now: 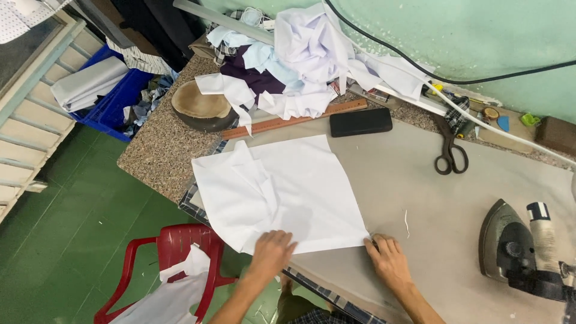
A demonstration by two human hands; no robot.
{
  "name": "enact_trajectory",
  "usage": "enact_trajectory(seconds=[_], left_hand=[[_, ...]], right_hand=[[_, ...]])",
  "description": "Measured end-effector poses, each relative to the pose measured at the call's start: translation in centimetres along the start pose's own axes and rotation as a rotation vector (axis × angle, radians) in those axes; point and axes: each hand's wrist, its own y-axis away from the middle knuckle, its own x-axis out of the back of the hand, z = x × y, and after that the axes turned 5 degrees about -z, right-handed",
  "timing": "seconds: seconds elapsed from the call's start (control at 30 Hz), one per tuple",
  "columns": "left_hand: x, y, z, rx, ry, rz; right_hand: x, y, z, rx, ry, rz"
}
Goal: The person irons a white fabric piece on a table using a steam iron, then uses large scissors to trim the edges. They repeatedly fold and reposition the fabric, ironing different sections and cutting along the edges to shape the material.
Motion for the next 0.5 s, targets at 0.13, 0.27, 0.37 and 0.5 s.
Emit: enact_trajectory(seconds=[0.13,0.27,0.37,0.5], left_hand=[[-7.2,1.7,3.1,-0.037,0.077,-0.158],[-9.0,1.1,1.8,-0.055,-0.138,0.141],[-9.7,1.3,-2.4,0.07,-0.177,0.291],[-8.5,4.0,-8.7,0.246,-0.308,0.513]], right_hand=[[1.9,-2.0,0.4,0.05,-0.082,0.052],[4.9,-5.6,0.7,0.041,-0.087,0.156],[7.5,-7.0,0.0,0.027,-0.095,0.181],[6.3,-5.1,0.0,0.03,-0.104,0.148]])
